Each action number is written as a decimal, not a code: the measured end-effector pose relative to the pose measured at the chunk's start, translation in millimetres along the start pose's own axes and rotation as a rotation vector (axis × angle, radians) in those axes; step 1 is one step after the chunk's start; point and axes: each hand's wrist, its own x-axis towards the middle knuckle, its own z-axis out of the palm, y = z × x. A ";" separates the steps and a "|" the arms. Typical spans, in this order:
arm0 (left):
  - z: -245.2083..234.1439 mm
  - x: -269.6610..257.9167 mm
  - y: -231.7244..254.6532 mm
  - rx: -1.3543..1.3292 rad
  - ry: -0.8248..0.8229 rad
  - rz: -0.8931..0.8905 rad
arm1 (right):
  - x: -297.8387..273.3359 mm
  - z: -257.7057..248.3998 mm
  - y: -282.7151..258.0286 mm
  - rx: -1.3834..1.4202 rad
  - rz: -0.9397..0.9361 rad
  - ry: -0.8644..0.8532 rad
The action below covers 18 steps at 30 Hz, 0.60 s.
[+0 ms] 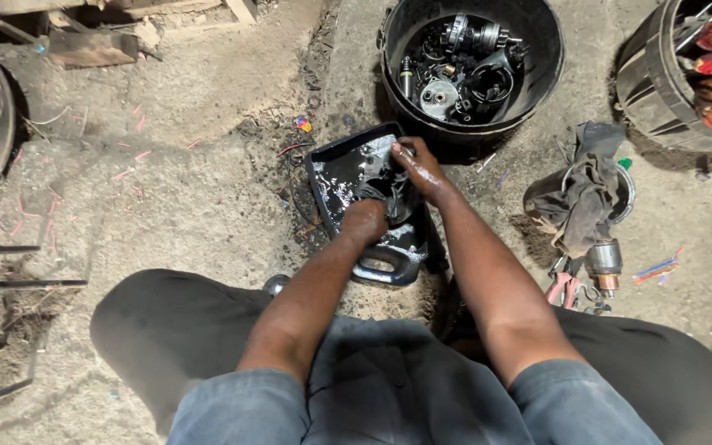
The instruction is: The person sits on the floor and scrubs a metal mechanical part in a black plastic container filled with soapy water. They use a cloth to wipe the part, rinse it, and place it on the floor before retrieving another part from a bucket.
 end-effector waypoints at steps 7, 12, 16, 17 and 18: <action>-7.8 11.7 1.1 -0.301 0.135 -0.214 | -4.4 6.4 45.6 0.110 -0.308 0.091; 30.8 43.9 -15.4 -1.040 0.298 -0.525 | -44.5 47.3 63.9 -0.181 -0.332 0.430; 60.5 78.8 -30.2 -1.788 0.357 -0.616 | -65.3 58.5 63.0 -0.214 -0.372 0.383; 62.9 85.5 -32.6 -1.850 0.337 -0.597 | -62.8 58.9 60.5 -0.159 -0.330 0.343; 64.4 89.1 -33.7 -1.911 0.316 -0.578 | -59.0 58.9 58.8 -0.104 -0.288 0.303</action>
